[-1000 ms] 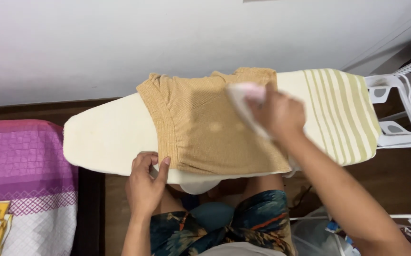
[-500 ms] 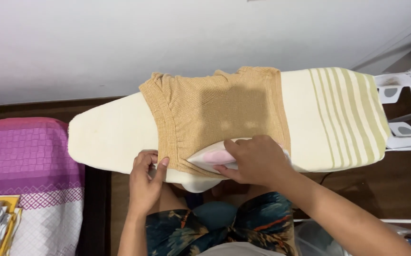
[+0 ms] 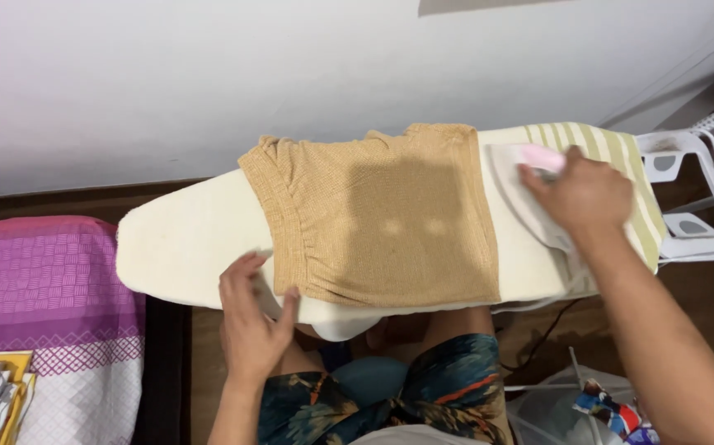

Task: Ironing and folding a shirt and shorts on an ironing board.

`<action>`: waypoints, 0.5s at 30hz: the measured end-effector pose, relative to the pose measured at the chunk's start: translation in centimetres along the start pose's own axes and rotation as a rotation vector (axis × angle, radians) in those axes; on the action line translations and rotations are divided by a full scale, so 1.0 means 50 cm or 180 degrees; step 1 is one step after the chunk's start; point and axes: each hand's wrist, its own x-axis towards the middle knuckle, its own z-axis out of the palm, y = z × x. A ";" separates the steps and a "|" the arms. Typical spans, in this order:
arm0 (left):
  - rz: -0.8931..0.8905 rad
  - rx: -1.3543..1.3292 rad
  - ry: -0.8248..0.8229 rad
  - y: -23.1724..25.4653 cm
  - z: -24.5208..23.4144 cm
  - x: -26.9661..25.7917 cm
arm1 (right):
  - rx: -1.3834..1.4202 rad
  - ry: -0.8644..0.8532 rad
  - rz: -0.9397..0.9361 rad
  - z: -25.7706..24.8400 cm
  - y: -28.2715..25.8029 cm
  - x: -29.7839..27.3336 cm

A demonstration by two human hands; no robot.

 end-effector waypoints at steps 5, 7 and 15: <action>0.2001 0.0944 -0.0247 -0.016 -0.011 0.021 | 0.0122 -0.0126 0.0323 0.005 0.082 -0.003; 0.2169 0.1043 -0.0360 -0.032 -0.002 0.034 | 0.0109 0.0611 -0.0149 -0.006 0.063 -0.065; 0.2176 0.0548 -0.0777 -0.047 -0.002 0.086 | 0.2579 0.0446 -0.2255 -0.009 -0.181 -0.333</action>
